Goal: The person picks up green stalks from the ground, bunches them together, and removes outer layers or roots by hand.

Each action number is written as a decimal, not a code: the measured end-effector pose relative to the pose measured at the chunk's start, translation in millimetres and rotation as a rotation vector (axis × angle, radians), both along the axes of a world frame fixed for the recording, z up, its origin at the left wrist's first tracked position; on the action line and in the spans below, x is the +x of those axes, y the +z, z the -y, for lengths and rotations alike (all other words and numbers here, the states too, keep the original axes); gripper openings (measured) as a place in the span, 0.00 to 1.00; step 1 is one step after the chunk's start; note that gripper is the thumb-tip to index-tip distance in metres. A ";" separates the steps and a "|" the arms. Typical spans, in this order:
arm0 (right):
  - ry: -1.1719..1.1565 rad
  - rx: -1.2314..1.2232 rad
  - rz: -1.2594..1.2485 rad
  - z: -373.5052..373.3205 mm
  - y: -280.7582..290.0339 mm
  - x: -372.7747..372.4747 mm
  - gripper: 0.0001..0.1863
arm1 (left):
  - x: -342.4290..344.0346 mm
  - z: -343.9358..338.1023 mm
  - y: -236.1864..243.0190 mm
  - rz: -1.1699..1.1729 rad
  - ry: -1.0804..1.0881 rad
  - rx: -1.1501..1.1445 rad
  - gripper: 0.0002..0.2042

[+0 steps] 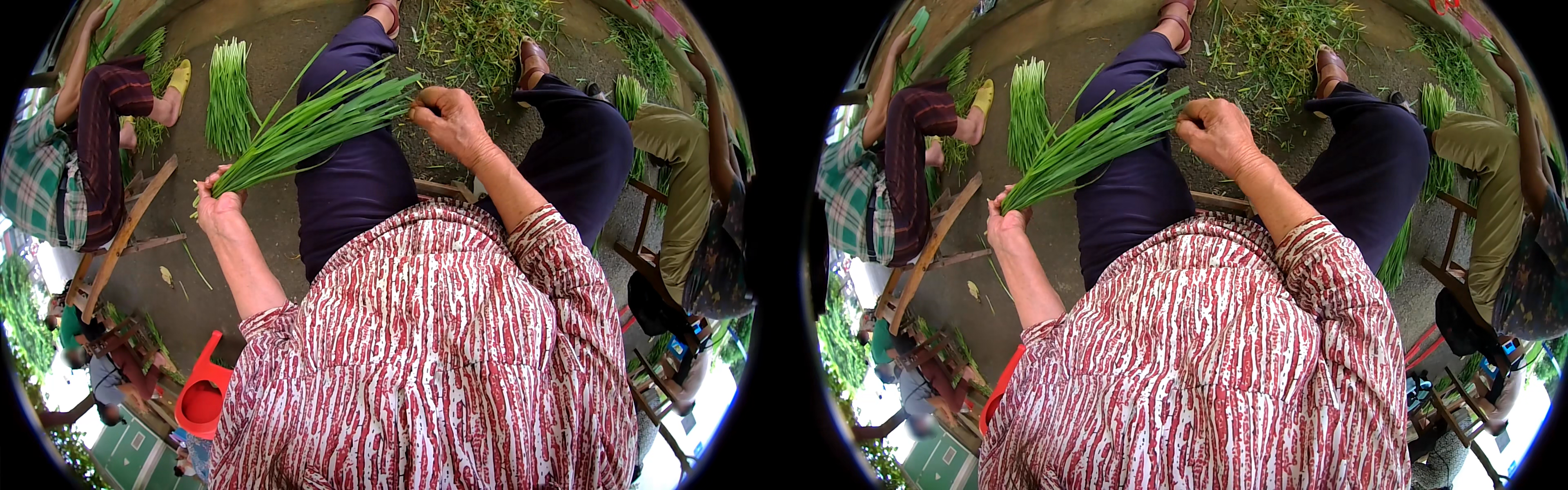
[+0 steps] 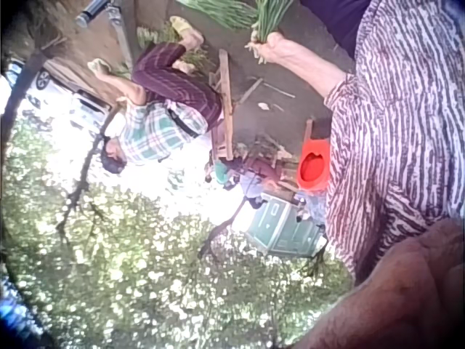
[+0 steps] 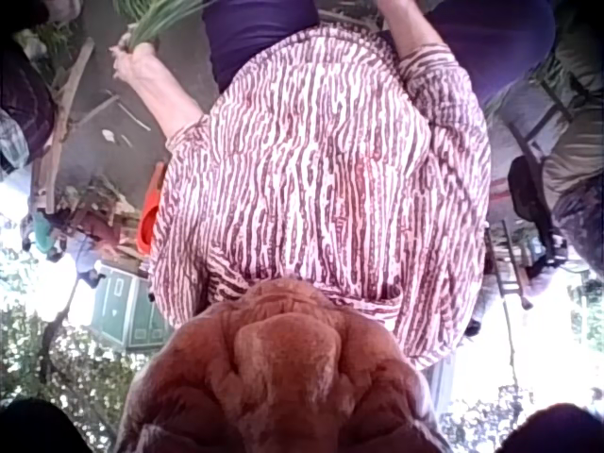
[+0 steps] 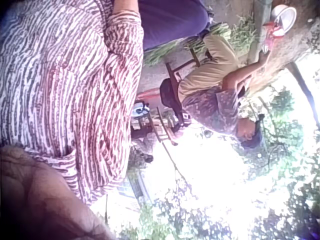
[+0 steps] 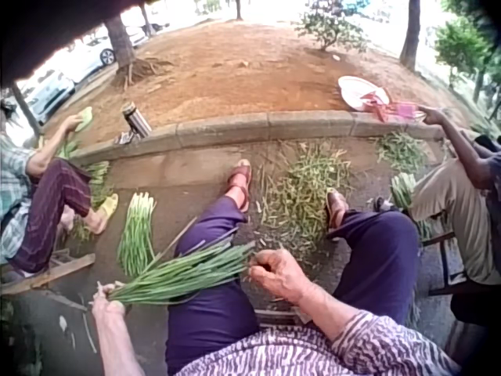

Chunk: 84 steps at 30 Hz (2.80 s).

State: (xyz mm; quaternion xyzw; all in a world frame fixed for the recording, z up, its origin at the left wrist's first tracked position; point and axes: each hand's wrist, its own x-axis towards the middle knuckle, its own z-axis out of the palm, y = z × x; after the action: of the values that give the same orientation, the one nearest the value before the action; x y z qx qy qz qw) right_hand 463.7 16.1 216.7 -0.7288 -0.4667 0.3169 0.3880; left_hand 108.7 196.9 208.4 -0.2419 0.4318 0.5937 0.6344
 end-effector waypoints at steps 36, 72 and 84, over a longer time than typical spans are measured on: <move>-0.095 -0.009 -0.615 20.8 -11.6 25.0 0.18 | -8.2 17.3 19.4 0.104 -0.302 0.512 0.15; -0.477 -0.123 0.137 26.9 10.9 35.6 0.16 | 90.0 -11.6 140.0 0.442 -0.784 0.931 0.08; -0.579 0.276 -0.335 32.2 17.9 38.9 0.16 | 164.7 10.9 149.7 0.479 -0.918 0.908 0.07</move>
State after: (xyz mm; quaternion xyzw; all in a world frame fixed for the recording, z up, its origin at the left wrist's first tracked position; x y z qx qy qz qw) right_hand 502.6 -16.1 234.7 -0.7096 -0.2095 0.2429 0.6274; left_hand 273.4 186.0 358.1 0.1309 0.0470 0.3172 0.9381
